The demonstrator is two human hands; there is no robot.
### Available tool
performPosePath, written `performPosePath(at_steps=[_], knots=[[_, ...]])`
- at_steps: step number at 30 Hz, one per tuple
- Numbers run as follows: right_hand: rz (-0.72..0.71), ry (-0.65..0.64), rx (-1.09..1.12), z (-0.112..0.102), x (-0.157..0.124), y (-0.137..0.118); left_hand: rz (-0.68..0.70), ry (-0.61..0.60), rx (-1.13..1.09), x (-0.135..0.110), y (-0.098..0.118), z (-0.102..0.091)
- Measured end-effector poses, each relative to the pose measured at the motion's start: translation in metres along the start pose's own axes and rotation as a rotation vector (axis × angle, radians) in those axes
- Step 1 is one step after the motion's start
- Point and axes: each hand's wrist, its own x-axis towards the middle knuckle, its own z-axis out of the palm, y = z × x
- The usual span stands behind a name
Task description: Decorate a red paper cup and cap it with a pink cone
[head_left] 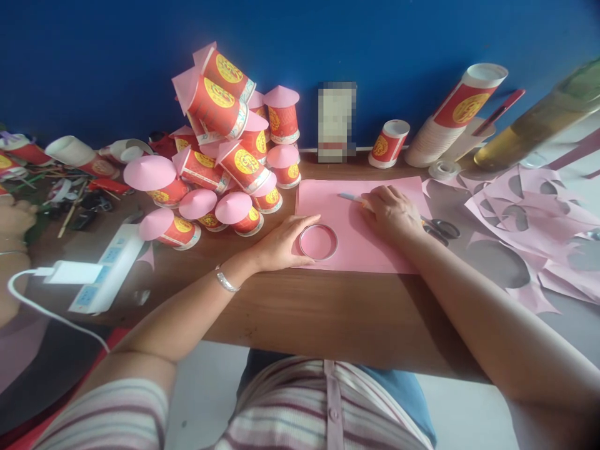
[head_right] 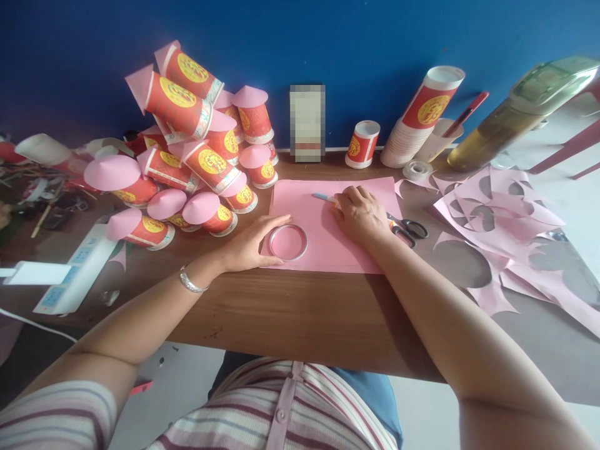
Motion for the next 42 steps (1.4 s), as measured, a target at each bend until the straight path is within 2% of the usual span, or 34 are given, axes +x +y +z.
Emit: performPosePath(at_steps=[8, 13, 16, 18, 21, 23, 26, 30, 35, 42], knots=[[-0.047, 0.08, -0.012, -0.011, -0.001, -0.006, 0.003, -0.013, -0.012, 0.0, 0.001, 0.0], [-0.053, 0.097, -0.013, -0.021, -0.007, -0.009, 0.031, 0.019, -0.008, 0.0, 0.005, -0.006], [-0.036, 0.089, 0.007, -0.02, -0.009, -0.011, 0.077, 0.1, -0.084, -0.001, 0.006, -0.01], [-0.005, 0.094, 0.011, -0.017, -0.01, -0.012, 0.095, 0.207, -0.194, -0.002, 0.004, -0.009], [0.019, 0.096, -0.003, -0.013, -0.009, -0.012, 0.038, 0.361, -0.35, -0.002, -0.001, -0.005], [-0.011, 0.085, -0.024, -0.012, -0.008, -0.011, -0.01, 0.419, -0.404, -0.002, -0.003, -0.001], [-0.087, 0.051, -0.063, -0.014, -0.007, -0.01, -0.022, 0.443, -0.41, -0.001, -0.003, 0.002], [-0.141, 0.025, -0.048, -0.019, -0.005, -0.011, 0.009, 0.426, -0.306, -0.002, 0.0, 0.001], [0.013, 0.112, -0.054, -0.02, -0.001, -0.005, 0.028, 0.439, -0.191, -0.003, 0.002, -0.002], [0.232, 0.006, 0.075, -0.018, 0.004, 0.014, 0.038, 0.469, -0.135, -0.001, 0.0, -0.003]])
